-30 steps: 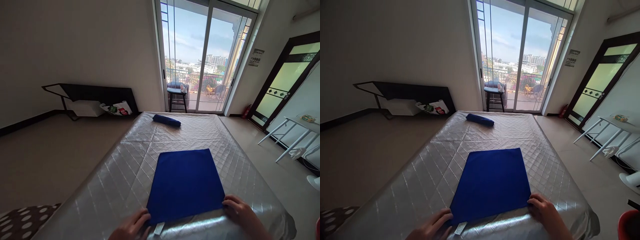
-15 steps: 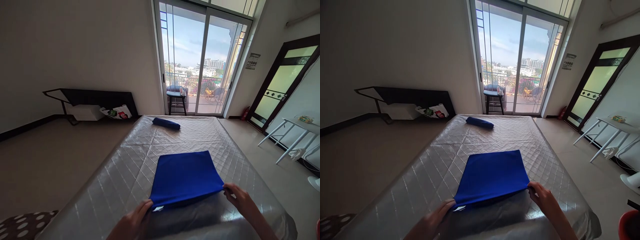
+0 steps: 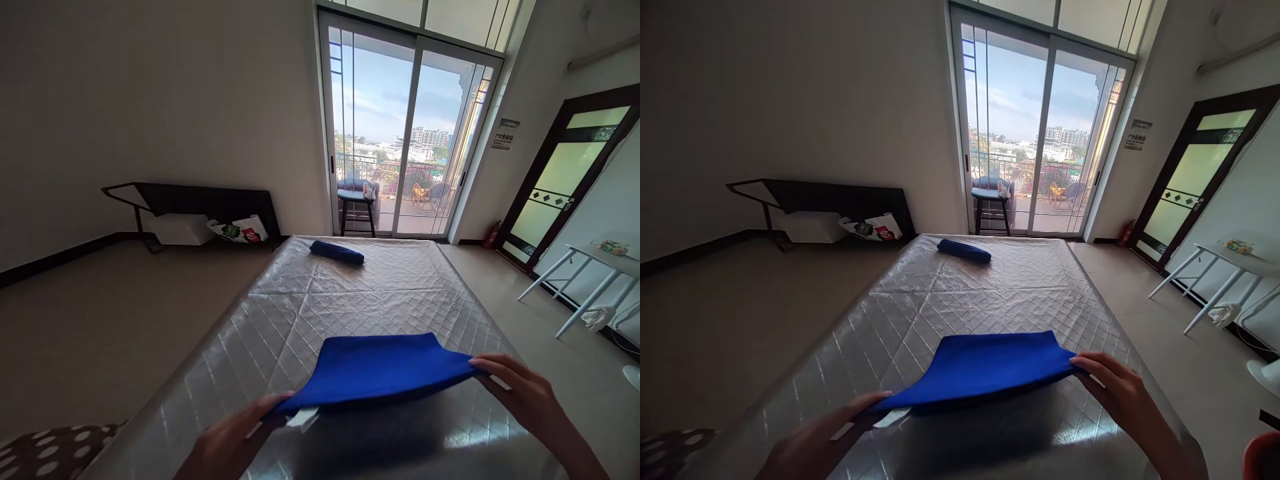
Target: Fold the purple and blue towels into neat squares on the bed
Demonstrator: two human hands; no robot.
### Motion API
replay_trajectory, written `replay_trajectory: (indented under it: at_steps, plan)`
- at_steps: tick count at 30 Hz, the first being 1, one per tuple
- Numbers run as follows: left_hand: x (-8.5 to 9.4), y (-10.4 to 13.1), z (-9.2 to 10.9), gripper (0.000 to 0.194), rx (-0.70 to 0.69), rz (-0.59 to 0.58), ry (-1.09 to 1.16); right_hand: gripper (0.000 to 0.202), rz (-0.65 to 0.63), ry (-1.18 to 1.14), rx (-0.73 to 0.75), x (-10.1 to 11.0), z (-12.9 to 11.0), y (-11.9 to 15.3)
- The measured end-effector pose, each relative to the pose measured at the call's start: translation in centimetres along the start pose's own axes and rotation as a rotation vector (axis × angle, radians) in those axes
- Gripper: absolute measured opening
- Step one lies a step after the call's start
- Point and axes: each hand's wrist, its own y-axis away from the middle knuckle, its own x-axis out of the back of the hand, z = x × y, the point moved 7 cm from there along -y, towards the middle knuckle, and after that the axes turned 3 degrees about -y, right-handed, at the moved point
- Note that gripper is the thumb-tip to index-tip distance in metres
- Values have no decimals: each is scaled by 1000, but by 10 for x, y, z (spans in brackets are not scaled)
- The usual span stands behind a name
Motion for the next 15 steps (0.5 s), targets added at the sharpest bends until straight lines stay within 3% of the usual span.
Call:
replay_trajectory:
  at_steps: [3,7,9,12,15]
  plan:
    - [37,-31,2,31,90,-105,21,27,46,73,7,25,-5,-15]
    - [75,-92,6,37,144,-113,70,25,-20,48,-88,41,8,-48]
    - [76,-127,8,39,153,-185,141,30,-93,-8,-151,37,23,-68]
    - [65,-175,7,41,204,-354,246,40,-178,-88,-228,23,51,-98]
    - [58,-216,3,40,259,-413,305,46,-175,-96,-264,14,75,-128]
